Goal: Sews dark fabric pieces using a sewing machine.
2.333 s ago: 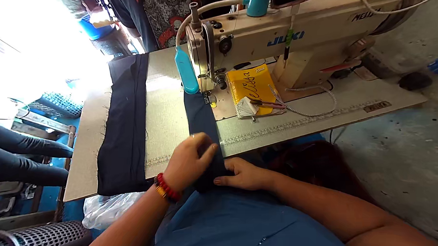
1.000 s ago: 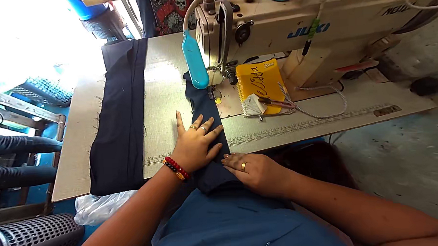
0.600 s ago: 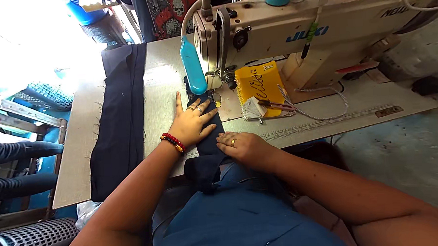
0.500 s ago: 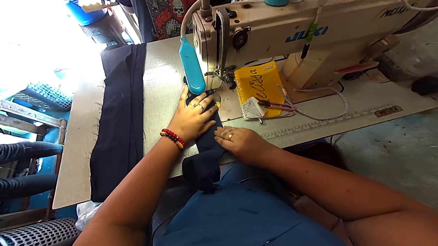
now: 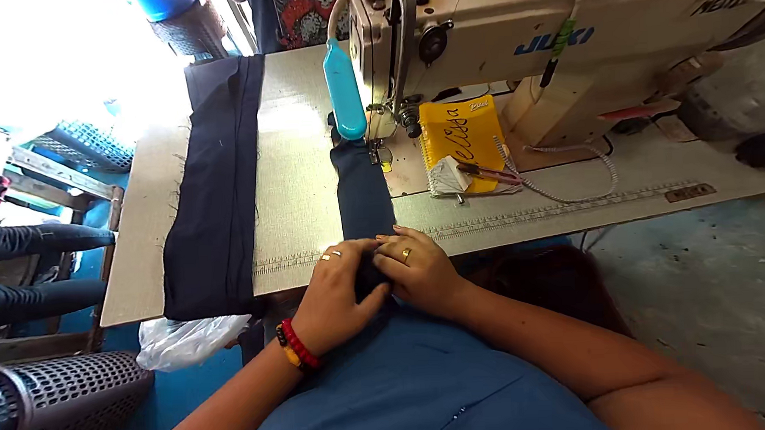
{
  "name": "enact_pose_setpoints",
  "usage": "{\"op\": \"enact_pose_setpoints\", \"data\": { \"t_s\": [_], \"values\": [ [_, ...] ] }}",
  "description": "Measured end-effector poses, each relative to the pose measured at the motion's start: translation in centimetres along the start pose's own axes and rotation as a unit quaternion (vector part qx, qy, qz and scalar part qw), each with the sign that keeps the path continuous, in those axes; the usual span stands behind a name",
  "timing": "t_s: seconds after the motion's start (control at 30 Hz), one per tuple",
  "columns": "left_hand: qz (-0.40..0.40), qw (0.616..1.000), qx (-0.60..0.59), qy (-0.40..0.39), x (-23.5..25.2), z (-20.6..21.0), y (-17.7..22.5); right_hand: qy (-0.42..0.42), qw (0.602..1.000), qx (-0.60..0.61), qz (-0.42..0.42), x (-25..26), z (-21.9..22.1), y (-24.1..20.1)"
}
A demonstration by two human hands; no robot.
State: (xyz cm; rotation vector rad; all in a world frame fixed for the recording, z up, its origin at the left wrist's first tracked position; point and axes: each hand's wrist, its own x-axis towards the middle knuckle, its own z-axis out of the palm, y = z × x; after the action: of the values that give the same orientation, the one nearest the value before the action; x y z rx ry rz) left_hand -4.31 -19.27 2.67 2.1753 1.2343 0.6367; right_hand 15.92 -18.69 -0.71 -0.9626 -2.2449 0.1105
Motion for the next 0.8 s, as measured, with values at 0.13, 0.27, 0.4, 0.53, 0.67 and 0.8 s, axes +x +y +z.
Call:
{"op": "enact_pose_setpoints", "data": {
  "t_s": [0.13,0.27,0.4,0.53,0.67,0.8],
  "values": [
    [-0.064,0.961,-0.268,0.013,-1.2,-3.9,-0.4,0.057,0.997,0.036,-0.037,2.5,-1.3,-1.4],
    [-0.035,0.946,-0.301,0.113,-2.6,-7.1,-0.5,0.078,0.985,0.147,-0.033,5.5,-4.0,-2.5],
    [0.021,0.972,-0.175,0.156,-3.4,-7.4,-0.8,0.087,0.975,0.203,-0.029,7.9,-6.6,-3.8],
    [0.095,0.97,-0.154,0.164,-2.5,-7.0,0.6,0.088,0.965,0.246,-0.02,9.4,-8.6,-4.9],
    [0.195,0.94,-0.15,0.238,-0.6,-7.7,3.0,0.083,0.947,0.311,-0.021,10.2,-10.3,-6.2],
    [0.25,0.902,-0.255,0.243,0.7,-10.0,6.7,0.065,0.94,0.335,-0.029,10.8,-12.5,-7.6]
  ]
}}
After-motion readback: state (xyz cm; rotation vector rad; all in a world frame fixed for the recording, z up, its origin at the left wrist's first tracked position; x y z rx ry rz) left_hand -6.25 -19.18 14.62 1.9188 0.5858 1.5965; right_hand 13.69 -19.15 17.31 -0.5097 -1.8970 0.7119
